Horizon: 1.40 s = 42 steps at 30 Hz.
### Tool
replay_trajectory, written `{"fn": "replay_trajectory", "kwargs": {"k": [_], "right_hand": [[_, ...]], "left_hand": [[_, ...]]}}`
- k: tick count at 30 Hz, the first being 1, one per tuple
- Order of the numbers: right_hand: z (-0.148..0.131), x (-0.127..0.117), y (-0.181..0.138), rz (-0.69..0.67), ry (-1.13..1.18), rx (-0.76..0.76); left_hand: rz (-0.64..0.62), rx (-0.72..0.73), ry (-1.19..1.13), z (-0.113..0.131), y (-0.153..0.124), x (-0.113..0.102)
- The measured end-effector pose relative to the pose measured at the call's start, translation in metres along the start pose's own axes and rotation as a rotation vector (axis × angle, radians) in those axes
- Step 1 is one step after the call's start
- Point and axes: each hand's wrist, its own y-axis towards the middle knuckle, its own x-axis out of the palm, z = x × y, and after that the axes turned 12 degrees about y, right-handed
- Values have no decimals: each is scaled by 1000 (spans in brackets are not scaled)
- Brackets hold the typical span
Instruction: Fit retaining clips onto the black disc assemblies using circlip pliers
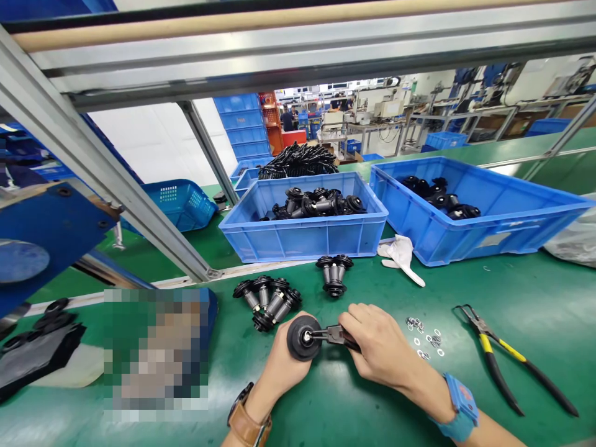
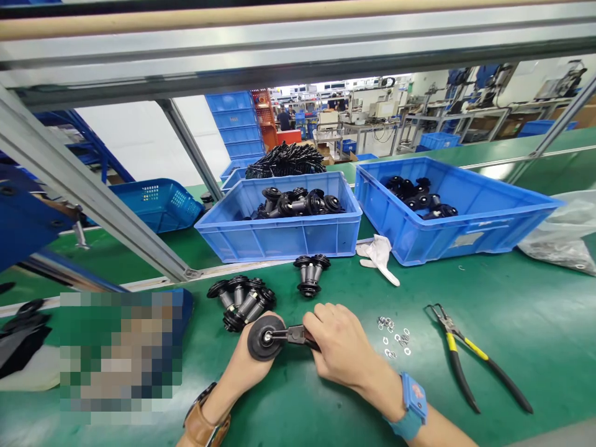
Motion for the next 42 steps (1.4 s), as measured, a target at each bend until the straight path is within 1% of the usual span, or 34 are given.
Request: {"fn": "replay_trajectory", "kwargs": {"k": [6,25,35,42], "right_hand": [[-4,1,-3,-7,-18,7],[-8,7,-6,-12,-68,48],[-8,8,-8,-31,-92,54],[-8,6,-8,-40,-100,40]], "left_hand": [[18,39,9,-1,2,0],[26,46,46,-7,1,-3],[12,39,44,-6,0,-3],[-20,45,48,-7,1,-3]]}}
